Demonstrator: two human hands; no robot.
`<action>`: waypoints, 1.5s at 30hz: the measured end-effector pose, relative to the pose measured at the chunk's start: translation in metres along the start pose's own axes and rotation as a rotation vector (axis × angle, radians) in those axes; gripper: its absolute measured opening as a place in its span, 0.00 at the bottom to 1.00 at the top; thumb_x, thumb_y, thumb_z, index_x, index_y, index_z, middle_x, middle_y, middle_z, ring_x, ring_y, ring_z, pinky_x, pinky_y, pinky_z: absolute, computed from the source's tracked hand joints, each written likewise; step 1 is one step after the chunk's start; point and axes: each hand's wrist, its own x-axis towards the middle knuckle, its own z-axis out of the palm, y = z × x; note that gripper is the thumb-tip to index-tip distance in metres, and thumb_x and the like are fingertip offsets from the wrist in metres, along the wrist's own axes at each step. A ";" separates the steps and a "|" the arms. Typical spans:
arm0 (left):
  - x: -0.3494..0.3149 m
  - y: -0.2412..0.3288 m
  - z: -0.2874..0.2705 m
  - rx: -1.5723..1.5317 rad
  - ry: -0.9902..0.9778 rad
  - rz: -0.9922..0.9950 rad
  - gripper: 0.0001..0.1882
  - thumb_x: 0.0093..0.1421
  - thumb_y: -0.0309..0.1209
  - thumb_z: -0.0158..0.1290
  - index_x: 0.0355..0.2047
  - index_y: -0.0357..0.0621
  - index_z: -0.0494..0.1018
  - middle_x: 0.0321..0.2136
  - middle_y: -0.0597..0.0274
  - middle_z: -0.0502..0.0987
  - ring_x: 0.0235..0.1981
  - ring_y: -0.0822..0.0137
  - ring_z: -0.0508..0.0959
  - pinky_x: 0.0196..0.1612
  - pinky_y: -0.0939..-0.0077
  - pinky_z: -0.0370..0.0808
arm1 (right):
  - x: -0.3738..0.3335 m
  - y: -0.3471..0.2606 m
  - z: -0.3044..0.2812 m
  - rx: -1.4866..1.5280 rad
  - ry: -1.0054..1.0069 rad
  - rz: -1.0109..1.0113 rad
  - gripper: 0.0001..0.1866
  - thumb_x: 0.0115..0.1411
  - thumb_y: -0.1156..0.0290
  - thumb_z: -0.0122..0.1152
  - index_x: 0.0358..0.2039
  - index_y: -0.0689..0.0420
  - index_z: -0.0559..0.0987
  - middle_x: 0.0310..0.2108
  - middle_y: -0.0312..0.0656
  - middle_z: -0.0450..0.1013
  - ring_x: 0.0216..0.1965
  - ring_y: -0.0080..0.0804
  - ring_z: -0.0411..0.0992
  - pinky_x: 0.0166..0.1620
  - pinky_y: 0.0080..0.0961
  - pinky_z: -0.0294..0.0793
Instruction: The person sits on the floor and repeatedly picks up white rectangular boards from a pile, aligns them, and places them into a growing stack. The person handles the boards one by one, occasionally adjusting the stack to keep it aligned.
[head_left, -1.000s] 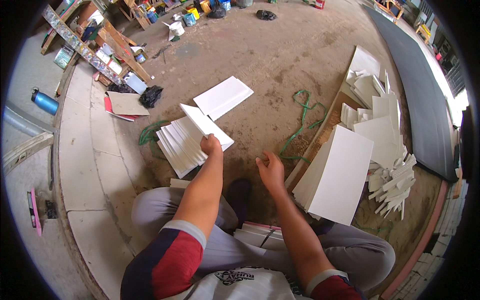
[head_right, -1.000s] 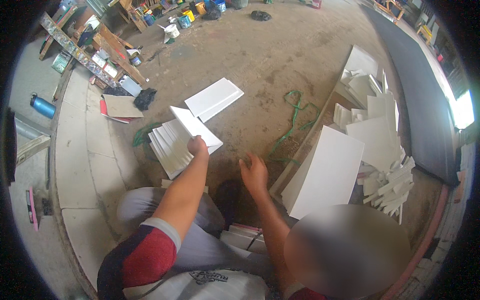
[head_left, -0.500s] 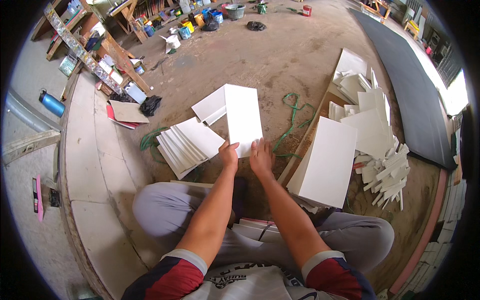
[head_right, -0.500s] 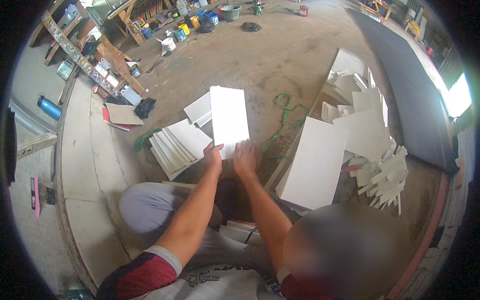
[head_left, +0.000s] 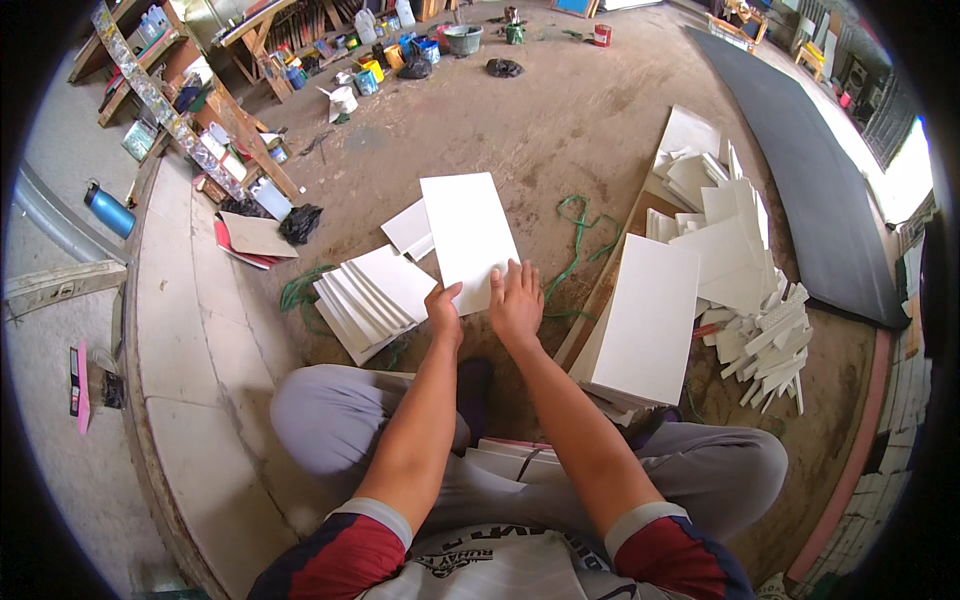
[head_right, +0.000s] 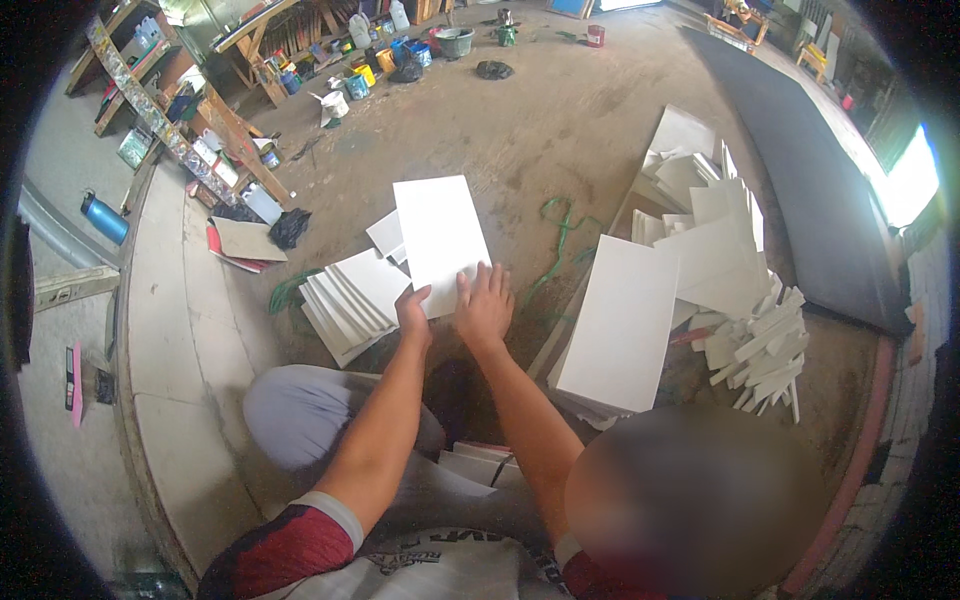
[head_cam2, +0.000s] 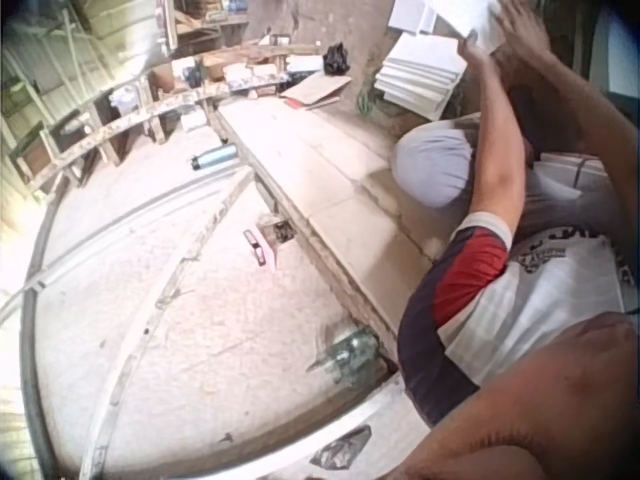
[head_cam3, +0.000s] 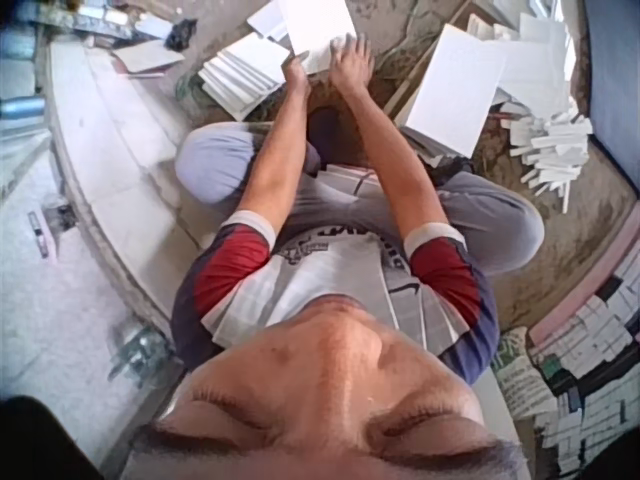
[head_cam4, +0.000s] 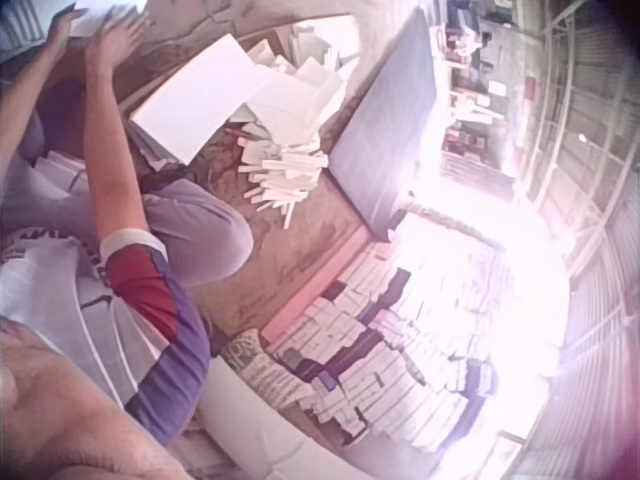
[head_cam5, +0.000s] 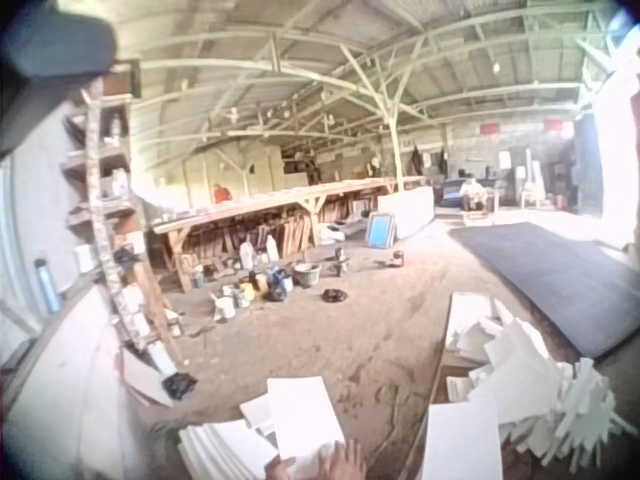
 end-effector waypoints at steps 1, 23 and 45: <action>0.003 0.005 0.001 -0.001 -0.048 -0.007 0.15 0.56 0.24 0.58 0.44 0.33 0.83 0.38 0.58 0.84 0.39 0.64 0.81 0.47 0.70 0.75 | -0.001 -0.010 -0.011 -0.052 0.203 -0.072 0.38 0.72 0.45 0.50 0.74 0.54 0.58 0.72 0.59 0.58 0.73 0.59 0.55 0.70 0.58 0.55; -0.130 0.061 0.210 0.643 -0.668 0.174 0.28 0.59 0.39 0.68 0.55 0.34 0.80 0.43 0.49 0.85 0.41 0.63 0.84 0.48 0.69 0.79 | -0.007 0.149 -0.277 0.436 0.499 0.183 0.27 0.61 0.69 0.72 0.60 0.61 0.78 0.43 0.48 0.78 0.38 0.31 0.75 0.43 0.31 0.77; -0.140 0.015 0.196 0.833 -0.689 0.346 0.16 0.53 0.36 0.69 0.41 0.45 0.84 0.18 0.58 0.75 0.20 0.60 0.76 0.27 0.62 0.71 | -0.017 0.212 -0.253 0.396 0.373 0.248 0.29 0.58 0.68 0.75 0.59 0.63 0.80 0.38 0.46 0.79 0.38 0.31 0.76 0.45 0.30 0.77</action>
